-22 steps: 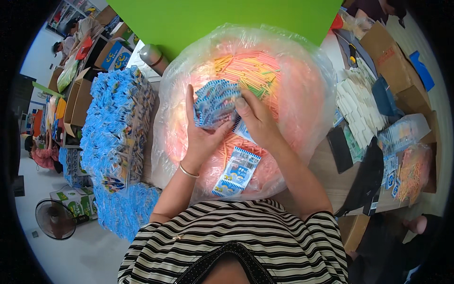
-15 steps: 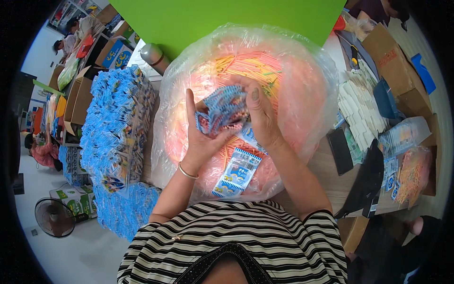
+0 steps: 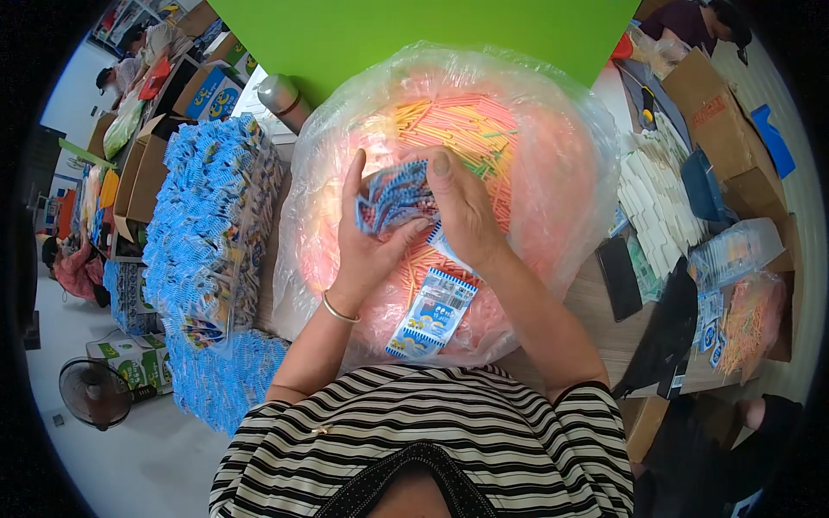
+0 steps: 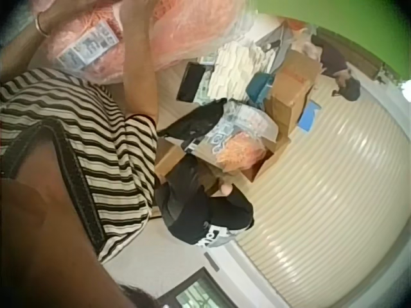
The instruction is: The person packs small plastic packets by gathering colorful sticks from a large bag and inserting them into the packets by hand.
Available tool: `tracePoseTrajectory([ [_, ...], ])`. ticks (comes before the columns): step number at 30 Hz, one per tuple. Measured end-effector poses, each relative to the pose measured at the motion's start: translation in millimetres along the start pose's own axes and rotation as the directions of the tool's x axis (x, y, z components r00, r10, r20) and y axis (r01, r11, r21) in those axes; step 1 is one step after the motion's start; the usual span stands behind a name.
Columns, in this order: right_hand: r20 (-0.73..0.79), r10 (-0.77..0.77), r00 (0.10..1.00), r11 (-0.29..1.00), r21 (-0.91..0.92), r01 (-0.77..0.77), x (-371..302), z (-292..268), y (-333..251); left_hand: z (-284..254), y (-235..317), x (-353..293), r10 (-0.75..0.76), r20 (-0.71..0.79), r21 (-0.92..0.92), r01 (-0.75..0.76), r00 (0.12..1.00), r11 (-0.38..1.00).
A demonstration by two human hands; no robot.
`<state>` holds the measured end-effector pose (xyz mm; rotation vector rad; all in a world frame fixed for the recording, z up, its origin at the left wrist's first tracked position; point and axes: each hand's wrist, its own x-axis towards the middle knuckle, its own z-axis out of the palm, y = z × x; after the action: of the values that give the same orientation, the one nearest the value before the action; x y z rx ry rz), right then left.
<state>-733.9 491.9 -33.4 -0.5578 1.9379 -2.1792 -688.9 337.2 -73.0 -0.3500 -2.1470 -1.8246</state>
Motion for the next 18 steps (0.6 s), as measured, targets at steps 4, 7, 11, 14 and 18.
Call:
tracePoseTrajectory([
  [4, 0.056, 0.165, 0.985, 0.982, 0.08, -0.169, -1, -6, 1, 7, 4, 1, -0.083, -0.062, -0.143, 0.073, 0.995, 0.987],
  [7, 0.064, 0.09, 0.994, 0.993, 0.072, -0.094, 0, -7, 7, 5, -3, -1, -0.071, -0.081, -0.15, 0.058, 0.994, 0.987],
  [11, 0.116, 0.015, 0.993, 1.0, -0.022, -0.013, -2, -13, 4, -4, -11, 1, -0.083, -0.048, -0.097, 0.078, 0.995, 0.992],
  [14, 0.213, 0.199, 0.957, 0.972, -0.171, -0.164, -3, -20, -13, -10, -11, 7, -0.198, -0.012, -0.214, 0.191, 0.98, 0.958],
  [18, 0.281, -0.008, 0.96, 0.899, -0.419, 0.13, 12, -29, -27, -15, -9, 17, -0.138, 0.08, -0.093, 0.146, 0.987, 0.985],
])
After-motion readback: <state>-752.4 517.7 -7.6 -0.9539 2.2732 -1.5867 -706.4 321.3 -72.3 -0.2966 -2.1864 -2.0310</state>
